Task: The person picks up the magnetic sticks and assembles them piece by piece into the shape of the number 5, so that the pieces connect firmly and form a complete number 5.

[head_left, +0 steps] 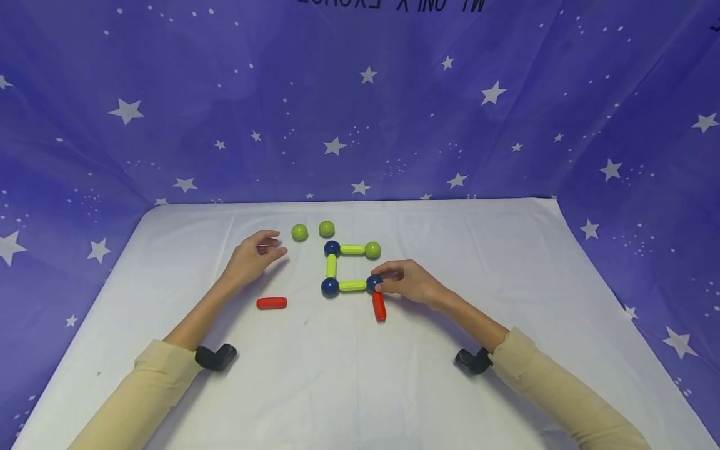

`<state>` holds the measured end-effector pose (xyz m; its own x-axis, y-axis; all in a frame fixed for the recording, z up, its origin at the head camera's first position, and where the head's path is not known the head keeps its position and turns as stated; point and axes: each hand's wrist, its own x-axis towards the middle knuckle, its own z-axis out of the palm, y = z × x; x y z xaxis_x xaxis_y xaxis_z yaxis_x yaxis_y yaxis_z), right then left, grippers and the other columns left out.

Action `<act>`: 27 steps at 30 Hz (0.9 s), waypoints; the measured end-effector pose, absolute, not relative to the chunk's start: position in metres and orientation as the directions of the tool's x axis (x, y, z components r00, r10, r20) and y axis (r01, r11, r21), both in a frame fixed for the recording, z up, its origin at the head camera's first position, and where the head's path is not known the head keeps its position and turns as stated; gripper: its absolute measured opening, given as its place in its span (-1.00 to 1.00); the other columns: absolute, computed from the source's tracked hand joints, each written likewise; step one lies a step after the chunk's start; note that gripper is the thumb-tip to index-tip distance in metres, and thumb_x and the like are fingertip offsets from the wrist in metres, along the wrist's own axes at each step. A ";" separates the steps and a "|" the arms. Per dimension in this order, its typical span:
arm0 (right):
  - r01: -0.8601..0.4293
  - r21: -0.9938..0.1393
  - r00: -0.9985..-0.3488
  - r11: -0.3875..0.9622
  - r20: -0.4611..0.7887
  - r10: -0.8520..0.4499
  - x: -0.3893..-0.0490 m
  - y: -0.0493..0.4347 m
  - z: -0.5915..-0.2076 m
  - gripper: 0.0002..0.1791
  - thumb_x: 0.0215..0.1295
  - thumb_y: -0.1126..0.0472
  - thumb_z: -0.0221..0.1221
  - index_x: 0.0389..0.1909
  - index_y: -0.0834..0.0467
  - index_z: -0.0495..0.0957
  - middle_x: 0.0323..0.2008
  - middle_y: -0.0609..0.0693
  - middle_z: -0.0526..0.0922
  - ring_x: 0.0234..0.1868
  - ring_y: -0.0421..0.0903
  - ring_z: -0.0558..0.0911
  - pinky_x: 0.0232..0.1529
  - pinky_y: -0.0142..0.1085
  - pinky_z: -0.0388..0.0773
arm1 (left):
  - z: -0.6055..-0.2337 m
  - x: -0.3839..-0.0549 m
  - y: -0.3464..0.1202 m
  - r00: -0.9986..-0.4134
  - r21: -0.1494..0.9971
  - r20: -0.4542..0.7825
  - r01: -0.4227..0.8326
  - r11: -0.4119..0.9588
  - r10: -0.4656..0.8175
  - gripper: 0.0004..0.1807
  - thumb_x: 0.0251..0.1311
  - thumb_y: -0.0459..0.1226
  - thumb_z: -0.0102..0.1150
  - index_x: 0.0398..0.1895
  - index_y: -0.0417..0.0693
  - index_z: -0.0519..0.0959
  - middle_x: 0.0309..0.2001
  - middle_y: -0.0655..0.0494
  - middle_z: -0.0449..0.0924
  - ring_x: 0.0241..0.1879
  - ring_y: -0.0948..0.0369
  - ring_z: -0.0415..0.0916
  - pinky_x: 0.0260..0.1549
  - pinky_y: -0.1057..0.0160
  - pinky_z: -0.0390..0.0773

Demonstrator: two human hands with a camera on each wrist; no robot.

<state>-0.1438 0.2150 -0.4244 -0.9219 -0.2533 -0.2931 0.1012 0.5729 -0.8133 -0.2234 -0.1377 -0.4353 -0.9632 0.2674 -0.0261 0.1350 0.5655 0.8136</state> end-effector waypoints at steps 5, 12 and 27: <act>0.120 -0.809 -0.918 0.576 -0.311 -0.245 -0.145 0.215 -0.424 -0.63 0.28 0.13 0.34 0.10 0.05 0.66 0.03 -0.04 0.64 -0.05 -0.02 0.55 -0.10 -0.22 0.54 | -0.437 -0.249 -0.117 -0.965 0.768 -0.024 0.150 0.623 0.261 -0.35 0.35 -0.17 0.24 0.42 -0.22 0.32 0.23 -0.28 0.48 0.19 -0.16 0.46 0.07 -0.09 0.50; 0.141 -0.814 -0.917 0.564 -0.322 -0.235 -0.145 0.216 -0.425 -0.64 0.27 0.13 0.35 0.09 0.05 0.67 0.00 -0.06 0.64 -0.06 -0.03 0.55 -0.11 -0.22 0.55 | -0.437 -0.258 -0.101 -0.962 0.723 0.038 0.214 0.657 0.271 -0.53 0.35 -0.27 0.21 0.27 -0.29 0.47 0.10 -0.30 0.56 0.09 -0.16 0.51 0.03 -0.08 0.50; 0.145 -0.826 -0.915 0.545 -0.322 -0.244 -0.147 0.217 -0.426 -0.63 0.26 0.13 0.36 0.09 0.06 0.67 -0.02 -0.05 0.66 -0.10 -0.03 0.55 -0.14 -0.23 0.54 | -0.417 -0.137 -0.060 -0.890 0.893 0.006 0.210 0.398 0.456 -0.60 0.17 -0.35 0.39 0.08 -0.26 0.59 -0.19 0.02 0.67 -0.20 0.14 0.62 -0.17 0.20 0.62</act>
